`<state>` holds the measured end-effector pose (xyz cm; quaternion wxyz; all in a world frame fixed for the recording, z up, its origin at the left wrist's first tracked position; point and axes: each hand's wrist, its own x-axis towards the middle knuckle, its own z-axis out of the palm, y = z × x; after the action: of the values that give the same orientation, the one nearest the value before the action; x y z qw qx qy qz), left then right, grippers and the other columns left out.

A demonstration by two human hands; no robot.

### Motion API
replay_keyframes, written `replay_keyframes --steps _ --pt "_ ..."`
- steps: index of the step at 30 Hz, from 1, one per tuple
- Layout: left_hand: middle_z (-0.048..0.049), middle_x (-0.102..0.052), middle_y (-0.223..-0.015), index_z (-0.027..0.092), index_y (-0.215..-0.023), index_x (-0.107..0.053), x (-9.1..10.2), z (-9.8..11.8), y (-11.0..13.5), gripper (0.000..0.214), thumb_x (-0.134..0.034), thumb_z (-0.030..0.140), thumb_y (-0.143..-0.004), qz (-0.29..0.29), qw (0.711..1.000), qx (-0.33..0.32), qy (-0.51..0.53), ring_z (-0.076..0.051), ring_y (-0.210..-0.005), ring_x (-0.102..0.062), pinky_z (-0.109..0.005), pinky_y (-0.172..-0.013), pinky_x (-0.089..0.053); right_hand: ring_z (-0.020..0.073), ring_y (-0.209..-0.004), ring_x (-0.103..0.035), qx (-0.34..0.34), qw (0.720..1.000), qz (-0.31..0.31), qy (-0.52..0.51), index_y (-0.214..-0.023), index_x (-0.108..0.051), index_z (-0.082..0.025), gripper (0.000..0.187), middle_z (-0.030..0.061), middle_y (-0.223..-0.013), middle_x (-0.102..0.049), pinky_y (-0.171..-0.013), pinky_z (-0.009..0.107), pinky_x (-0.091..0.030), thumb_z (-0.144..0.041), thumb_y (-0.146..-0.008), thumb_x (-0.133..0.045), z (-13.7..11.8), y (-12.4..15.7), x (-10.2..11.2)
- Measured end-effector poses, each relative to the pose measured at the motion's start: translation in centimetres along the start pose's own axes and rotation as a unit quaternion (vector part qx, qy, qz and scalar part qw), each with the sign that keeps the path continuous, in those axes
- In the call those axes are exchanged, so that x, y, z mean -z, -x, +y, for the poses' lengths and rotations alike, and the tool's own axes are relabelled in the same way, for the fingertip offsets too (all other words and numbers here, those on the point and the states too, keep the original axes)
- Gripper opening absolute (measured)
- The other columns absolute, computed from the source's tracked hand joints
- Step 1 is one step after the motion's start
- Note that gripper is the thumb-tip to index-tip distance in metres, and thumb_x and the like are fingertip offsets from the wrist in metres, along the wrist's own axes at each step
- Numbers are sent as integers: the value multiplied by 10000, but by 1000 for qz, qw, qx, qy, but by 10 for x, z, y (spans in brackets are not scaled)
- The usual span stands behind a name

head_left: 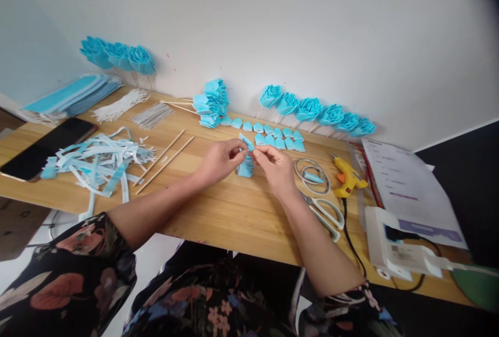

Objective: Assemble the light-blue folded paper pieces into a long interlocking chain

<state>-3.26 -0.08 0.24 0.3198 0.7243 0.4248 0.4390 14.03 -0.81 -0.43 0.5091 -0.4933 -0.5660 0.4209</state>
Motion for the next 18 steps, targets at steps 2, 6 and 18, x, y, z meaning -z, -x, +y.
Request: replay_keyframes --steps 2,6,18 --pt "20 -536 -617 163 -767 -636 1 2 0 236 -524 315 -908 5 1000 -1 25 -106 -574 -460 -238 -557 -352 150 -710 -652 -10 1000 4 -25 -817 -751 -212 189 11 -768 -744 -687 283 -530 -394 -791 -707 -3 0 0" --pt "26 -533 -645 177 -862 -591 3 2 -3 190 -601 362 -903 78 993 32 88 -104 -579 -471 -234 -549 -356 140 -697 -629 -33 997 6 -68 -802 -740 -209 200 12 -778 -741 -671 275 -524 -407 -775 -729 -7 0 0" --pt "27 -540 -598 170 -723 -595 8 7 -8 226 -698 354 -805 -61 973 124 182 -95 -555 -472 -225 -518 -378 140 -699 -608 -62 994 -56 -64 -764 -690 -208 302 14 -758 -697 -656 266 -516 -509 -760 -718 -11 0 2"
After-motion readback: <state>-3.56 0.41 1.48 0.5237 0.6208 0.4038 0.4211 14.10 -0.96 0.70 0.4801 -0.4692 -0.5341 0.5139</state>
